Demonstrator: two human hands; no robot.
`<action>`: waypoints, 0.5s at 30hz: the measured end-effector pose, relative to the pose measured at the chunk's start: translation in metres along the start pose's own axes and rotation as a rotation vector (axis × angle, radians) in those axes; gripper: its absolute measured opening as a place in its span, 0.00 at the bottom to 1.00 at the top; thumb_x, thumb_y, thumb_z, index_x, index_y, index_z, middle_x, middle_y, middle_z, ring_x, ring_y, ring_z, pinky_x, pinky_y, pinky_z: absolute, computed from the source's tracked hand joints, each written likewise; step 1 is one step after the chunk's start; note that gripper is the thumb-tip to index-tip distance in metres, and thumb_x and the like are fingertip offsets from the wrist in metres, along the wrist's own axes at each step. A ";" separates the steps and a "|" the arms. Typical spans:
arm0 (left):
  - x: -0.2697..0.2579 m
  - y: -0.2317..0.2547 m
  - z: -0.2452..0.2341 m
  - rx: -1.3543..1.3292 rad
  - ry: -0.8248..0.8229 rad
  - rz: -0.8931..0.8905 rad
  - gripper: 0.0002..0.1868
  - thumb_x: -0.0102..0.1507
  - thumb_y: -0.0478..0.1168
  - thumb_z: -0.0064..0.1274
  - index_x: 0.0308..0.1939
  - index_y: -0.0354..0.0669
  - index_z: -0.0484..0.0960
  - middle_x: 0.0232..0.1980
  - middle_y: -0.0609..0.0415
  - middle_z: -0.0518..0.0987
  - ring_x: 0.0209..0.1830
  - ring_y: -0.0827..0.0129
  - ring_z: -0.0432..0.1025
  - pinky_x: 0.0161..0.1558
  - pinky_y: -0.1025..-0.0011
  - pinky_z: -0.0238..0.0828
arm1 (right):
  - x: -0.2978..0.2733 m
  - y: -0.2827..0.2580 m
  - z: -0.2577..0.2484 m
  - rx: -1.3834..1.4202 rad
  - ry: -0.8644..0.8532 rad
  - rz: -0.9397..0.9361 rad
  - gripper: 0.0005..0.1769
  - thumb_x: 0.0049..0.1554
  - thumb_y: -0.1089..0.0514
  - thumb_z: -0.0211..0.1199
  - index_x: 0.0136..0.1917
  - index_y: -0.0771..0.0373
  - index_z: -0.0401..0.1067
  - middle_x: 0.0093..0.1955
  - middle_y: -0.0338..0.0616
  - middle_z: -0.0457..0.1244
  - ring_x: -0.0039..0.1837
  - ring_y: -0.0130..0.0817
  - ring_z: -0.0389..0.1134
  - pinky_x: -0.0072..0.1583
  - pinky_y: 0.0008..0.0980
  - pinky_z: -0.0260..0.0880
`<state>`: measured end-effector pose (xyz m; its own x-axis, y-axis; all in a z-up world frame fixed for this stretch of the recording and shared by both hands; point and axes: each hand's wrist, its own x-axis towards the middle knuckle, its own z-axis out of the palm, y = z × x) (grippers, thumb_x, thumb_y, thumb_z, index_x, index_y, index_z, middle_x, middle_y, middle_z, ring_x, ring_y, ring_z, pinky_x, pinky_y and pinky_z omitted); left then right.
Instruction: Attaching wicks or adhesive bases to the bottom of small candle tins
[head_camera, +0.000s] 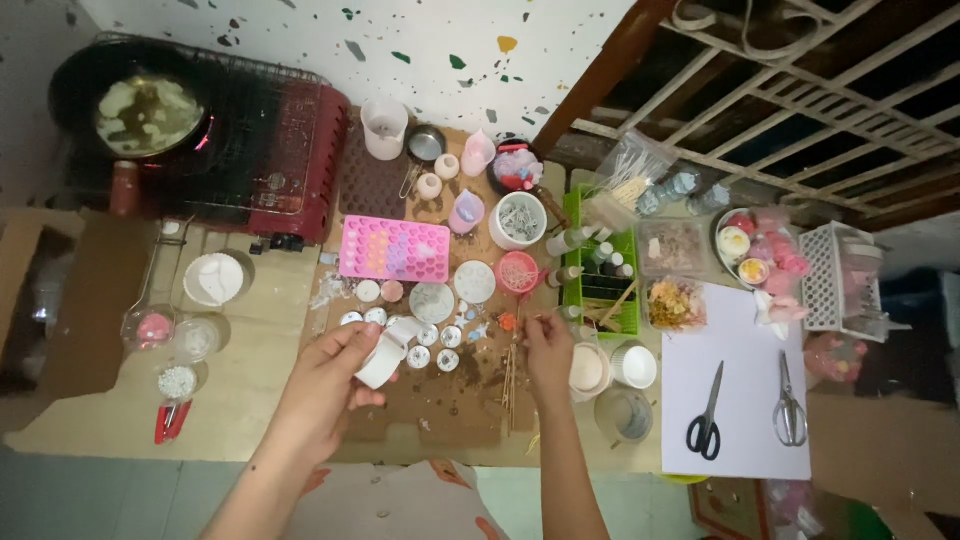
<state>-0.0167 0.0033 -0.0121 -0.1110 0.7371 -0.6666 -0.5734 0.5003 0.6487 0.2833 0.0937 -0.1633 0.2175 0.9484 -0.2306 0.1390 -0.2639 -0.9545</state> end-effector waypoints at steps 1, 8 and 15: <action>0.000 0.003 0.004 0.000 -0.006 0.002 0.18 0.69 0.41 0.50 0.52 0.27 0.80 0.38 0.41 0.80 0.30 0.66 0.72 0.23 0.74 0.68 | -0.011 -0.026 0.000 0.000 0.005 -0.005 0.05 0.60 0.64 0.58 0.49 0.66 0.73 0.39 0.45 0.67 0.38 0.29 0.65 0.40 0.25 0.65; -0.004 0.004 0.022 0.036 -0.101 -0.054 0.16 0.69 0.39 0.48 0.56 0.30 0.79 0.44 0.38 0.82 0.38 0.59 0.79 0.31 0.70 0.78 | -0.059 -0.104 -0.007 0.431 -0.066 0.126 0.07 0.58 0.72 0.59 0.52 0.69 0.71 0.41 0.50 0.66 0.37 0.32 0.65 0.37 0.29 0.66; -0.025 0.020 0.033 0.037 -0.220 -0.095 0.15 0.69 0.30 0.45 0.58 0.26 0.78 0.48 0.33 0.84 0.46 0.55 0.80 0.40 0.64 0.81 | -0.111 -0.125 0.010 0.492 -0.171 0.246 0.07 0.58 0.73 0.55 0.49 0.73 0.72 0.39 0.57 0.68 0.31 0.37 0.65 0.35 0.31 0.68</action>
<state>0.0020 0.0095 0.0298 0.1235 0.7651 -0.6320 -0.5426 0.5853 0.6025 0.2324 0.0232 -0.0202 0.0216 0.8952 -0.4451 -0.3704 -0.4063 -0.8353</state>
